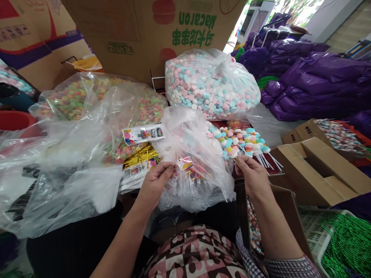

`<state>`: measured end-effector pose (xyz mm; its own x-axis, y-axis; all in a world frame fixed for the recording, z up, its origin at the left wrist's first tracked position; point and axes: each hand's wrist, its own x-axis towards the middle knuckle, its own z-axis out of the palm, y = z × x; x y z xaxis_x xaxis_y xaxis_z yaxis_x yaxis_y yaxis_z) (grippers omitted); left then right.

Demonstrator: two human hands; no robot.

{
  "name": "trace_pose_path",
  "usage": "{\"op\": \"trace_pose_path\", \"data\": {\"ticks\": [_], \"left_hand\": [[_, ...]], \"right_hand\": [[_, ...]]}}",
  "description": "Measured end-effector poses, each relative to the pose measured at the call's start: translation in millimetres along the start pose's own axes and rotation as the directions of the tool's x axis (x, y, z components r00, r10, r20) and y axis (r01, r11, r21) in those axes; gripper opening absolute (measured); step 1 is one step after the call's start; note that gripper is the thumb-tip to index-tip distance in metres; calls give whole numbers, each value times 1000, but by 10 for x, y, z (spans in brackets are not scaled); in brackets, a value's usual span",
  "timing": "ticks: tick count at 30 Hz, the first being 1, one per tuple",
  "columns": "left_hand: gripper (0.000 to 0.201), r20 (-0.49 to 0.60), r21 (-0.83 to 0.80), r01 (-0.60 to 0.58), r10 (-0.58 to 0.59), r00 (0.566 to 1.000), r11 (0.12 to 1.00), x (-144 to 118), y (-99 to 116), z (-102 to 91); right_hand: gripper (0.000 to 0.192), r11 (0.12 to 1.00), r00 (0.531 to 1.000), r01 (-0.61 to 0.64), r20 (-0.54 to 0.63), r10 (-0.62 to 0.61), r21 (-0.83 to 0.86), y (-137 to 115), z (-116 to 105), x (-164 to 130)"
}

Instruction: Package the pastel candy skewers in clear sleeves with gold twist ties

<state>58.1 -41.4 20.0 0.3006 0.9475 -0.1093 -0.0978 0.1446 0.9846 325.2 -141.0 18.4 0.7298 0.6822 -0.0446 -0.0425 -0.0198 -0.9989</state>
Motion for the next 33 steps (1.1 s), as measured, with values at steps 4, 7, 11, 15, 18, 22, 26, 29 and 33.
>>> {"op": "trace_pose_path", "data": {"ticks": [4,7,11,15,18,22,26,29,33], "left_hand": [[28,4,-39,-34,34,999,999,-2,8,-31],[26,20,-56,-61,63,998,997,-8,4,-67],[25,61,-11,-102,103,993,995,-18,-8,-107],[17,131,8,-158,156,979,987,-30,3,-131],[14,171,38,-216,206,963,976,-34,27,-149],[15,234,116,-348,315,920,930,-22,66,-174],[15,311,248,-554,476,822,794,-6,96,-189],[14,327,387,-685,603,728,617,-9,107,-186],[14,341,457,-747,680,649,484,-23,116,-181]], "right_hand": [[30,998,987,14,157,-24,67,-156,-50,-133],[29,999,969,33,244,-35,10,-271,-107,-240],[21,993,940,84,337,-52,-81,-358,-177,-319],[10,958,896,228,423,-137,-174,-389,-221,-324],[5,912,855,339,480,-195,-233,-436,-233,-319],[6,856,816,422,536,-216,-298,-534,-243,-320],[9,856,803,396,578,-147,-333,-604,-257,-321],[17,895,797,283,604,-20,-344,-595,-271,-323],[25,918,809,118,573,132,-378,-515,-319,-328]]}}
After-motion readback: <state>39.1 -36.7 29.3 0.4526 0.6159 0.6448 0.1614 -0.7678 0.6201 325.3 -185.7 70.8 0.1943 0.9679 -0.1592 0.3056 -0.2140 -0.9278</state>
